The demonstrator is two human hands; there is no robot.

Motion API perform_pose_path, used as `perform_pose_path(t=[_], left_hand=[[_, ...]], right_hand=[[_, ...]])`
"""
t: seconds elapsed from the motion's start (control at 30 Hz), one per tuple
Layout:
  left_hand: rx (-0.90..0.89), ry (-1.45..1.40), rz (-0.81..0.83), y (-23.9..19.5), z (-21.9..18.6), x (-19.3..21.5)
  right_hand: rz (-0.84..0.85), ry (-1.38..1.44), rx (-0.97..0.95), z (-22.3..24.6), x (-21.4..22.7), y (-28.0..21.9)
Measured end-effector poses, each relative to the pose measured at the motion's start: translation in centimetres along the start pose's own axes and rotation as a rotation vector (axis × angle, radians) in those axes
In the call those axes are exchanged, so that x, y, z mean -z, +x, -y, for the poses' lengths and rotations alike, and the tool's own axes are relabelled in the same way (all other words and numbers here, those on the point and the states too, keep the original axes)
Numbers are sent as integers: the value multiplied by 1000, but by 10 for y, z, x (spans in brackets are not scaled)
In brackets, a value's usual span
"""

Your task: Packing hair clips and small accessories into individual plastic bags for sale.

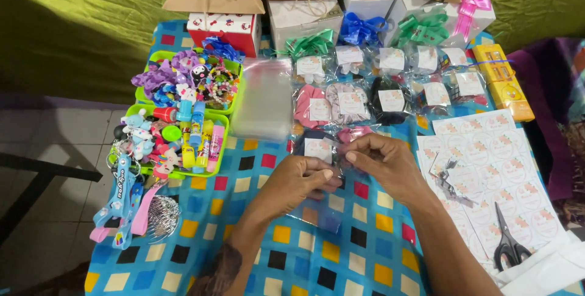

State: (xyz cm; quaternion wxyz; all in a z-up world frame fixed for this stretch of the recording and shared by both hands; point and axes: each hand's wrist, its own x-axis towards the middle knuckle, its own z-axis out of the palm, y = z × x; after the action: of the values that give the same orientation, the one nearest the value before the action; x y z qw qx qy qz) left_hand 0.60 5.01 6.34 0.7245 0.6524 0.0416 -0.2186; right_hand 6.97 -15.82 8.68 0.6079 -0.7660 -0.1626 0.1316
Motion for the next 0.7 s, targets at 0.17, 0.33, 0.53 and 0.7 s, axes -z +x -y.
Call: perform_pose_path(t=[0.17,0.33,0.53,0.7], left_hand=[[36,-2,-70,2,-1,-9],[30,5,-99,4,-1,-11],[25,85,-126,0,-7,-14],[8,145,-140,1,-6,-17]], right_hand=[[6,-33,-2,-5,6,-2],[16,-58,-18,-8,11,-2],[79,-44,36,0,15,-5],[102,-19,49,-6,16,-8]])
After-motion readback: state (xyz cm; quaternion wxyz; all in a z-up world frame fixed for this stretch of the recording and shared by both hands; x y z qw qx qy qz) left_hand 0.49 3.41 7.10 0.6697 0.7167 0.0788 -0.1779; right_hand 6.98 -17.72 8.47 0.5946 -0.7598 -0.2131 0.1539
